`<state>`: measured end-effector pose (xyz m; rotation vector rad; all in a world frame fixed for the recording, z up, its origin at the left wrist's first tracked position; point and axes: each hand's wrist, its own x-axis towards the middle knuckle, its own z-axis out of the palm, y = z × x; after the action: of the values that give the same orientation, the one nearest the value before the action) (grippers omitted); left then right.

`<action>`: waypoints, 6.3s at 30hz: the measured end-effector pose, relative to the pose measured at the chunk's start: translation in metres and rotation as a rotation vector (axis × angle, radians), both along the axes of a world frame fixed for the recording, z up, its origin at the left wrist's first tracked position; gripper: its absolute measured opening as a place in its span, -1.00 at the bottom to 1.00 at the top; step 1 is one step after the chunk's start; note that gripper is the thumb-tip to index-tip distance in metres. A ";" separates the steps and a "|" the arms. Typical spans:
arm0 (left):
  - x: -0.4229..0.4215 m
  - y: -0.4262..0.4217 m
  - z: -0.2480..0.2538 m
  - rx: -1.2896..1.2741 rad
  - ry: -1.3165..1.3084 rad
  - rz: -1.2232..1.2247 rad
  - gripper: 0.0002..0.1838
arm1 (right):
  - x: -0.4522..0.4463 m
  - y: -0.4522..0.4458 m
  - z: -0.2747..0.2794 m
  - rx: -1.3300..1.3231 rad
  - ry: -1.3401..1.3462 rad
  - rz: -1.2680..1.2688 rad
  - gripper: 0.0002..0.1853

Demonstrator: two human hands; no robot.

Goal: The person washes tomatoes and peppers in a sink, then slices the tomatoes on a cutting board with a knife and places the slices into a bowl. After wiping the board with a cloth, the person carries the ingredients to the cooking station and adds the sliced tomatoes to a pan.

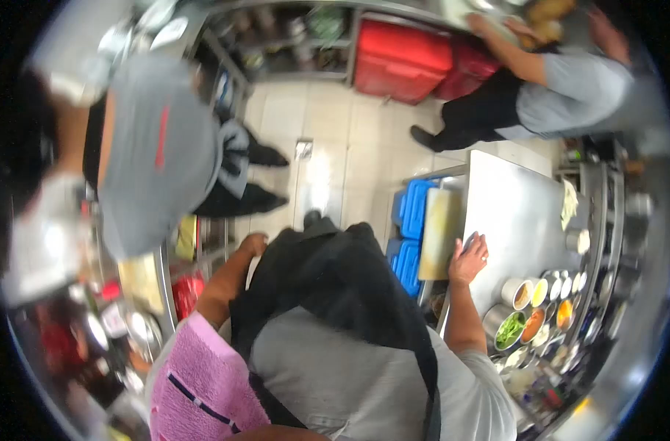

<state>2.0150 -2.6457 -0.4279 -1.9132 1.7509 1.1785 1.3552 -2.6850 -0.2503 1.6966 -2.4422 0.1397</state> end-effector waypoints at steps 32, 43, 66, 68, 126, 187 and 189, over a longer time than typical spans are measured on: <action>-0.631 -0.598 0.128 -0.415 0.322 -1.432 -0.51 | -0.010 -0.010 0.048 -0.002 -0.239 -0.188 -0.44; -1.061 -0.491 0.263 -0.711 1.001 -1.589 -0.42 | 0.005 -0.061 0.068 -0.165 -0.193 -0.864 -0.63; -0.934 -0.380 0.247 0.257 0.730 -2.816 -0.59 | 0.283 -0.280 0.022 -0.752 -0.151 -2.300 -0.59; -0.941 -0.372 0.234 0.390 0.866 -2.735 -0.62 | 0.221 -0.284 0.037 -0.875 -0.099 -2.316 -0.59; -1.989 -0.829 0.055 -0.393 0.084 -2.864 -0.62 | -0.711 -0.533 0.084 -0.817 -0.405 -1.979 -0.72; -2.155 0.551 0.164 0.953 0.314 -3.410 -0.55 | -1.043 0.250 -0.104 -1.564 -0.179 -2.947 -0.68; -2.116 0.586 0.244 0.683 0.415 -3.558 -0.54 | -1.027 0.359 -0.077 -1.571 -0.069 -2.869 -0.69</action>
<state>-0.1011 -2.0599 -0.1842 -3.5264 -1.8126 0.2459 0.3286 -2.3265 -0.3274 -2.1142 -1.1287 0.8773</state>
